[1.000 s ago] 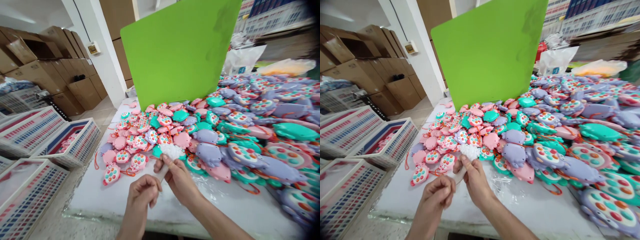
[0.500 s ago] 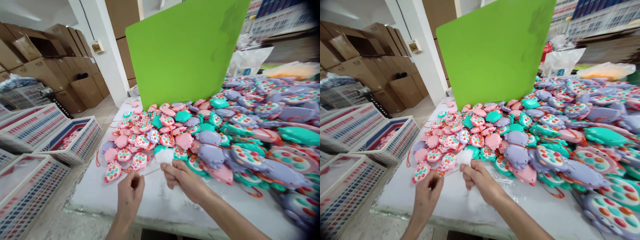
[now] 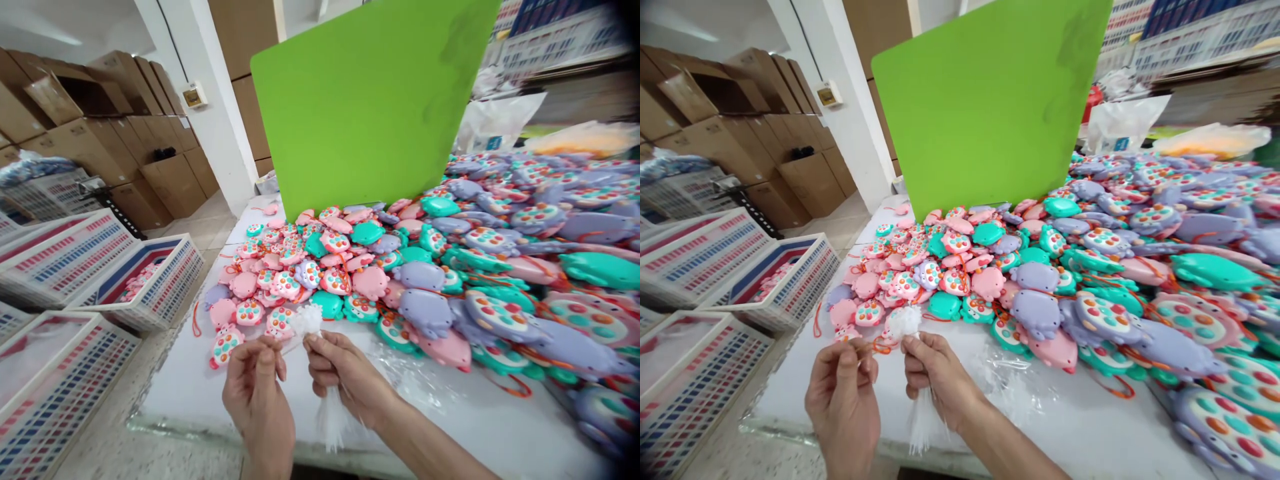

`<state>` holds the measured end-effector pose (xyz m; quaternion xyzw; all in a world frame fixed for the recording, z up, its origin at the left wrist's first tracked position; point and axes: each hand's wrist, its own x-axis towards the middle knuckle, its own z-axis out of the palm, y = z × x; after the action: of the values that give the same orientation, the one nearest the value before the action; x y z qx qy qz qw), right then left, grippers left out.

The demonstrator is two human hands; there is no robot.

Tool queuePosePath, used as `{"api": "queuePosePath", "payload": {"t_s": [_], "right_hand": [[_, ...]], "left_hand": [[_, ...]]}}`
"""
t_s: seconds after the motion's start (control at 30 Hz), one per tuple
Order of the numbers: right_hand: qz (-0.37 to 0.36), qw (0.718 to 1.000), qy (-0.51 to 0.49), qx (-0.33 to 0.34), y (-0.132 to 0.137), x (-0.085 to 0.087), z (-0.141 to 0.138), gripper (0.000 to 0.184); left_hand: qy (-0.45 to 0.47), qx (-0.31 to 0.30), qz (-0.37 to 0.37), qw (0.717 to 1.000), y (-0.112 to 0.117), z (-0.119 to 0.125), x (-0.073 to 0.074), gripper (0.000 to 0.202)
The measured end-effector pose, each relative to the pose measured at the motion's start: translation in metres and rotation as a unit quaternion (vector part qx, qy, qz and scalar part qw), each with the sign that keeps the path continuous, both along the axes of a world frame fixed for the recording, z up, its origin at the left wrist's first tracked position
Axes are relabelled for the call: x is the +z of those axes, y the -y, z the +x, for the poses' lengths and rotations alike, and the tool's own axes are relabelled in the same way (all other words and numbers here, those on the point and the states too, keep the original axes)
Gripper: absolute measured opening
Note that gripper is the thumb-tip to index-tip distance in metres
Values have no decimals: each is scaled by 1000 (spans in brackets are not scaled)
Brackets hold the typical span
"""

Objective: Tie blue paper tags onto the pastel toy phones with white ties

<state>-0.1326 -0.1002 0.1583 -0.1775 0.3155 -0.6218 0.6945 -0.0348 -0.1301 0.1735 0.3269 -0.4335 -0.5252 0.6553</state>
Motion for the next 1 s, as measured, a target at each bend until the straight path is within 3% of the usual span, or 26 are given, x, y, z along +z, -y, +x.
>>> {"api": "queuePosePath", "payload": {"t_s": [0.27, 0.37, 0.43, 0.5, 0.63, 0.7, 0.77, 0.87, 1.0], "right_hand": [[-24, 999, -8, -19, 1, 12, 6, 37], [-31, 999, -7, -33, -1, 15, 6, 38], [-39, 998, -13, -48, -2, 15, 5, 38], [-53, 996, -42, -53, -2, 13, 4, 36], [-54, 988, -139, -33, 0, 7, 1, 32], [-60, 978, -197, -44, 1, 7, -1, 29], [-70, 965, -243, -65, 3, 8, -3, 24], [-87, 961, -257, -57, 4, 9, -5, 11], [-122, 957, -260, -34, 3, 5, -4, 5]], "left_hand": [[-55, -154, 79, 983, -13, 4, 7, 21], [-62, -219, 70, 971, -13, 8, 3, 29], [7, -267, 58, 962, -11, 14, -1, 38], [152, -298, 47, 941, -8, 21, -3, 39], [427, -280, -36, 859, 3, 30, 9, 30], [488, -268, -69, 828, 7, 28, 17, 29], [513, -263, -69, 814, 11, 25, 20, 26], [470, -268, -35, 840, 14, 19, 13, 24], [299, -300, 55, 904, 16, 10, -7, 28]]}}
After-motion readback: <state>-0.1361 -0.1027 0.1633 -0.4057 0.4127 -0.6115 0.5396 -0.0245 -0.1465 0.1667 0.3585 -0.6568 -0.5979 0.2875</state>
